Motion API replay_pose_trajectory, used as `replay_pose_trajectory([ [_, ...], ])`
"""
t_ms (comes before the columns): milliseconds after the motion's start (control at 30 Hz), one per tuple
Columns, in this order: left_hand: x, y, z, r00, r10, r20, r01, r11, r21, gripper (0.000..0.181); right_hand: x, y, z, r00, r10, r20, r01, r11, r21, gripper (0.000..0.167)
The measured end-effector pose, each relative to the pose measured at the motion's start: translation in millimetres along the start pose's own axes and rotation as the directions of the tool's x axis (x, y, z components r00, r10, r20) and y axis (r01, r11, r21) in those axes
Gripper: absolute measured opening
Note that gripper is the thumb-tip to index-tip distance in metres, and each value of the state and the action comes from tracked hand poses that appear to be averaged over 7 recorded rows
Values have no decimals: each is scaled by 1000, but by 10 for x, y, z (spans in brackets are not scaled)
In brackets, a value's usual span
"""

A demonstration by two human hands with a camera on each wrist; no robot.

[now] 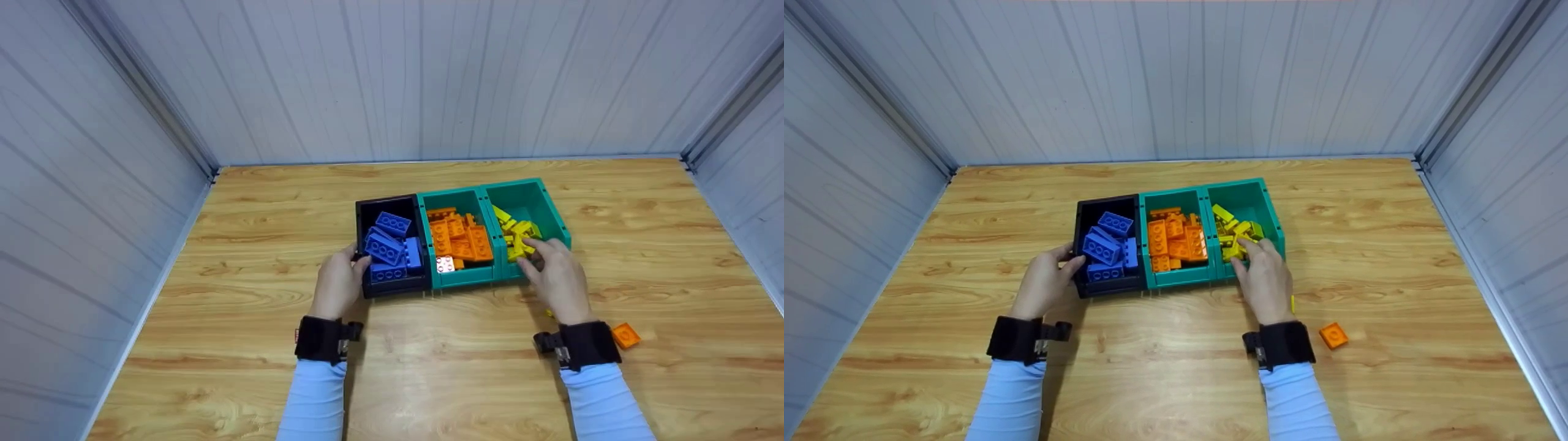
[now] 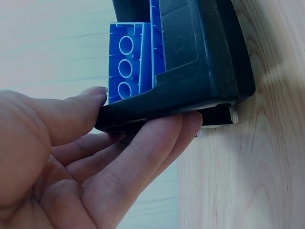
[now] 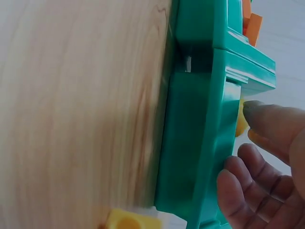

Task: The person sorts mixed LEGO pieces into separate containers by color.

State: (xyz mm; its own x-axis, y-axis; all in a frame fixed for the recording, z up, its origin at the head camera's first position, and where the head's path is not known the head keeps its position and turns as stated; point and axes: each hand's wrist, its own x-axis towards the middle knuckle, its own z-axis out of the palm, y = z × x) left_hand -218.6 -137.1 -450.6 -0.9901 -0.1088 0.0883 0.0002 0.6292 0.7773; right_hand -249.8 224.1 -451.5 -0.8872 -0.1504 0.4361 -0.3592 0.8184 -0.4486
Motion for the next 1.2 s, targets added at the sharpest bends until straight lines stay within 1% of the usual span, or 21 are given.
replay_pose_trajectory([
  [133, -5, -3, 0, 1000, 4, 0, -4, 1000, -2, 49, 0, 15, -83, 1000, 15, -4, -15, 1000, 20, 27],
  [267, -5, 1, 1, 1000, -8, -2, 8, 1000, 5, 49, 1, 29, -239, 999, 35, 9, -35, 999, 21, 22],
  [300, -8, 5, 0, 1000, -10, 0, 10, 1000, 5, 49, -2, 37, -286, 999, 45, 23, -45, 999, 18, 21],
  [367, -11, 9, -2, 1000, -21, 4, 21, 1000, -2, 49, -11, 56, -390, 994, 77, 82, -78, 997, 8, 22],
  [433, -12, 13, -5, 1000, -29, 5, 29, 1000, -6, 49, -23, 87, -489, 982, 107, 158, -107, 994, -9, 23],
  [467, -11, 14, -7, 1000, -31, 5, 31, 999, -8, 49, -30, 108, -532, 972, 120, 201, -119, 993, -18, 23],
  [500, -10, 14, -8, 999, -33, 5, 33, 999, -10, 49, -38, 131, -573, 960, 135, 247, -132, 991, -29, 24],
  [567, -7, 15, -10, 1000, -30, 3, 30, 1000, -8, 49, -53, 186, -635, 927, 162, 338, -152, 987, -55, 25],
  [667, -3, 18, -9, 1000, -24, 5, 24, 1000, -6, 49, -72, 270, -689, 870, 196, 452, -173, 981, -93, 27],
  [733, 0, 21, -9, 1000, -20, 4, 20, 1000, -4, 49, -80, 317, -712, 834, 220, 506, -192, 976, -107, 27],
  [800, 3, 23, -8, 1000, -20, 2, 20, 1000, -2, 48, -84, 348, -734, 804, 236, 546, -213, 971, -106, 26],
  [867, 3, 23, -7, 1000, -17, 1, 17, 1000, 1, 49, -93, 369, -754, 778, 241, 580, -230, 969, -94, 27],
  [933, 5, 24, -5, 1000, -16, -3, 16, 1000, 9, 48, -99, 381, -768, 750, 233, 619, -241, 968, -72, 32],
  [1100, 2, 19, -3, 1000, -17, -7, 17, 1000, 18, 47, -109, 391, -764, 673, 225, 705, -274, 961, -45, 45],
  [1167, 2, 17, -2, 1000, -20, -6, 20, 1000, 13, 48, -110, 393, -754, 648, 230, 726, -289, 956, -44, 51],
  [1200, 2, 16, -1, 1000, -21, -6, 21, 1000, 10, 48, -111, 393, -747, 639, 226, 735, -292, 956, -40, 53],
])
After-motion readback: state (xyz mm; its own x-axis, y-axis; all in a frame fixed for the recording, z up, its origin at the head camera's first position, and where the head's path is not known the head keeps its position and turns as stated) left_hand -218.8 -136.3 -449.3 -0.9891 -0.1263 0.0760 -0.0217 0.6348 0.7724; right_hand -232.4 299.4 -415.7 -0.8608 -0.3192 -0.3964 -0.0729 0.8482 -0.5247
